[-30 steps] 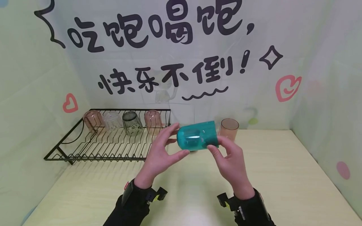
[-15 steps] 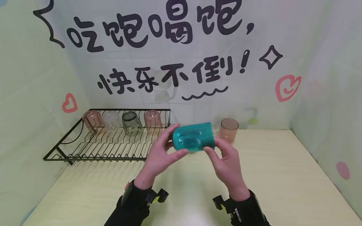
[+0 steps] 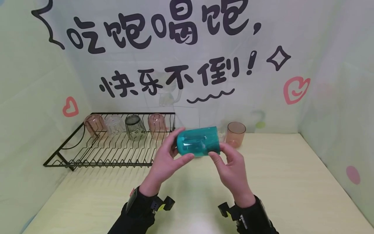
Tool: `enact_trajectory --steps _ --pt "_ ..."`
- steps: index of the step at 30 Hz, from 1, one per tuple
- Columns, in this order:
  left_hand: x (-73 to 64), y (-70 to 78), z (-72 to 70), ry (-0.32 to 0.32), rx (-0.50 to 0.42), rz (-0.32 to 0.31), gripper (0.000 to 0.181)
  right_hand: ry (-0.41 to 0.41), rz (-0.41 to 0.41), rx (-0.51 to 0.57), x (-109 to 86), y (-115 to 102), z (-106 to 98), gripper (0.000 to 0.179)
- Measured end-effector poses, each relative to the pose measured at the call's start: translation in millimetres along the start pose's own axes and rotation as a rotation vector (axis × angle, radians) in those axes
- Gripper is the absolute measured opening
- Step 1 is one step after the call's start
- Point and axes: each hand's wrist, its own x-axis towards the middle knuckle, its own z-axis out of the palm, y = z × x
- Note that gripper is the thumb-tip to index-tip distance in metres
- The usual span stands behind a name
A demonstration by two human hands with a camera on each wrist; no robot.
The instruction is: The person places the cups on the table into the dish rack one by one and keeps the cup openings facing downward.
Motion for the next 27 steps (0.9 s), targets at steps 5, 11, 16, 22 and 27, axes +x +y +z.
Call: enact_trajectory --steps 5,11,16,22,27 --pt "-3.3 19.9 -1.1 -0.006 -0.02 -0.038 0.07 -0.002 0.022 -0.007 -0.7 0 1 0.036" --pt "-3.0 18.8 -1.2 -0.004 -0.021 -0.047 0.069 0.005 0.02 0.001 -1.1 1 2 0.035" --pt "-2.8 17.8 -1.6 0.001 -0.032 -0.035 0.07 0.006 0.02 -0.005 -1.6 2 3 0.035" --pt "-3.5 17.0 -2.1 0.023 -0.036 0.007 0.07 -0.006 0.039 0.002 -1.6 3 5 0.033" --pt "-4.2 17.5 -3.8 0.048 -0.024 0.023 0.07 -0.035 -0.003 -0.004 0.6 2 4 0.038"
